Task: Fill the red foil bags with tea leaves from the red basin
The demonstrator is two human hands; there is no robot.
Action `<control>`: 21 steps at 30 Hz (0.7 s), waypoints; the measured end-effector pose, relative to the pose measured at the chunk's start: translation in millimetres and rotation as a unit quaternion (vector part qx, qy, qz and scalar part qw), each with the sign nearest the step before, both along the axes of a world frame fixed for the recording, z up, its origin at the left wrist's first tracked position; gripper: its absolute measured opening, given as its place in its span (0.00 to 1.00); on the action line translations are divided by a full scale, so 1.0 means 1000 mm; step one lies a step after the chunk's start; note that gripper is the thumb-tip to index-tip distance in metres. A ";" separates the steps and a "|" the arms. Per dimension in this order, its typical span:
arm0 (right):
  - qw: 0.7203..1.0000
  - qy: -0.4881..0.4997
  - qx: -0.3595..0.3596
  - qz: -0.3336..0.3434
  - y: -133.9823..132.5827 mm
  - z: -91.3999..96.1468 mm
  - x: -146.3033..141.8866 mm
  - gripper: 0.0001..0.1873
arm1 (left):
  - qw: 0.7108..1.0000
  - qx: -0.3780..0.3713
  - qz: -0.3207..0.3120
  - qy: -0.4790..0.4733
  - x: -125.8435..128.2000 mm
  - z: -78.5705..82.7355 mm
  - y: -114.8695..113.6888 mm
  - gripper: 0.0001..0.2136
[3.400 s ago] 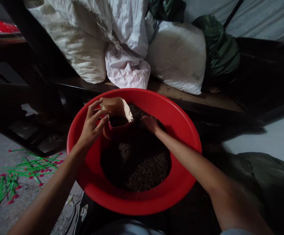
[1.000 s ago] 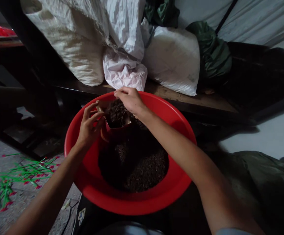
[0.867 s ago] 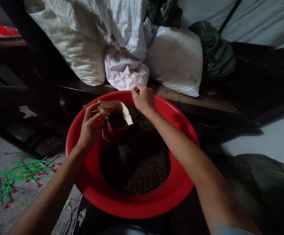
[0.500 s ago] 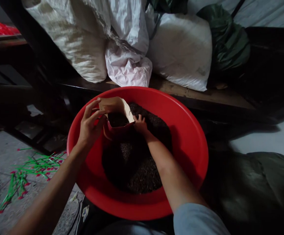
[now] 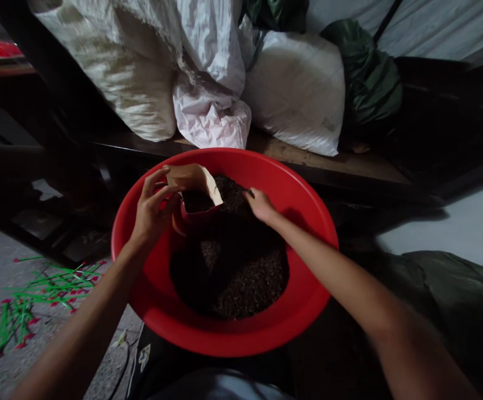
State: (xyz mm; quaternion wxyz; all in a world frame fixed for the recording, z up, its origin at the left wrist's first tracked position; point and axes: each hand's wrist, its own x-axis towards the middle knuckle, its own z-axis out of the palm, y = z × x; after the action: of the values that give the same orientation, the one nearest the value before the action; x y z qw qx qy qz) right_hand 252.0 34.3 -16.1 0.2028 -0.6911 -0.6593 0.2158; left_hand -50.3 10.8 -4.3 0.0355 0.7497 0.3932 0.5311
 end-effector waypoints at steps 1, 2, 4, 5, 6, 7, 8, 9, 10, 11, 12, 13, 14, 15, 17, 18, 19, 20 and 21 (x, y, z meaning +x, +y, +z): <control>0.998 0.059 0.015 -0.002 0.001 0.020 -0.005 0.21 | 1.000 -0.002 -0.002 0.000 0.000 0.000 0.000 0.07; 0.991 0.130 0.021 0.004 0.001 0.041 -0.011 0.21 | 1.000 -0.002 -0.005 0.000 0.001 0.000 0.000 0.07; 0.959 0.281 0.007 0.037 0.000 0.078 -0.027 0.16 | 1.000 0.004 -0.009 -0.003 0.001 -0.001 0.000 0.07; 0.940 0.335 -0.010 0.060 0.000 0.093 -0.035 0.13 | 1.000 0.006 -0.010 -0.004 0.001 -0.001 0.000 0.07; 0.928 0.362 -0.028 0.083 0.000 0.105 -0.045 0.11 | 1.000 0.006 -0.008 -0.004 0.001 -0.001 0.000 0.07; 0.921 0.373 -0.042 0.101 0.001 0.114 -0.054 0.08 | 1.000 0.002 -0.007 -0.003 0.001 -0.001 0.000 0.07; 0.918 0.377 -0.052 0.111 0.002 0.121 -0.063 0.07 | 1.000 -0.001 -0.004 0.000 0.000 -0.001 0.000 0.07; 0.918 0.376 -0.055 0.116 0.004 0.125 -0.071 0.07 | 1.000 -0.005 -0.003 0.001 -0.001 -0.001 0.000 0.07; 0.918 0.376 -0.052 0.119 0.006 0.127 -0.078 0.10 | 1.000 -0.008 -0.004 0.002 -0.002 -0.001 0.000 0.07; 0.916 0.378 -0.045 0.123 0.008 0.129 -0.083 0.14 | 1.000 -0.010 -0.005 0.003 -0.003 -0.001 0.000 0.07; 0.914 0.384 -0.039 0.128 0.010 0.130 -0.086 0.17 | 1.000 -0.013 -0.006 0.002 -0.003 -0.001 0.000 0.08; 0.910 0.390 -0.031 0.134 0.013 0.131 -0.085 0.18 | 1.000 -0.014 -0.006 0.002 -0.003 -0.001 0.000 0.08; 0.908 0.395 -0.021 0.139 0.017 0.131 -0.082 0.19 | 1.000 -0.013 -0.005 0.003 -0.003 -0.001 0.000 0.08; 0.909 0.394 -0.004 0.138 0.022 0.129 -0.076 0.18 | 1.000 -0.012 -0.003 0.005 -0.003 -0.001 0.000 0.08; 0.927 0.356 0.051 0.109 0.035 0.119 -0.058 0.16 | 1.000 -0.008 -0.003 0.005 -0.002 -0.001 0.000 0.07; 0.944 0.309 0.082 0.088 0.041 0.110 -0.048 0.14 | 1.000 -0.006 -0.005 0.002 -0.002 -0.001 0.000 0.07; 0.960 0.249 0.105 0.069 0.045 0.096 -0.039 0.13 | 1.000 -0.004 -0.007 -0.001 -0.001 -0.001 0.000 0.07; 0.974 0.188 0.116 0.057 0.047 0.078 -0.032 0.12 | 1.000 -0.002 -0.009 -0.005 -0.001 -0.001 0.000 0.07; 0.982 0.141 0.117 0.053 0.044 0.057 -0.027 0.12 | 1.000 0.001 -0.009 -0.007 -0.001 -0.002 0.000 0.07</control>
State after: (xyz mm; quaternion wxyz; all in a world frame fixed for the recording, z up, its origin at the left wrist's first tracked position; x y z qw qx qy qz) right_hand 225.4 78.3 41.1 0.3617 -0.5892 -0.6804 0.2431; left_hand -51.2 10.4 -5.8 0.0427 0.7496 0.3856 0.5364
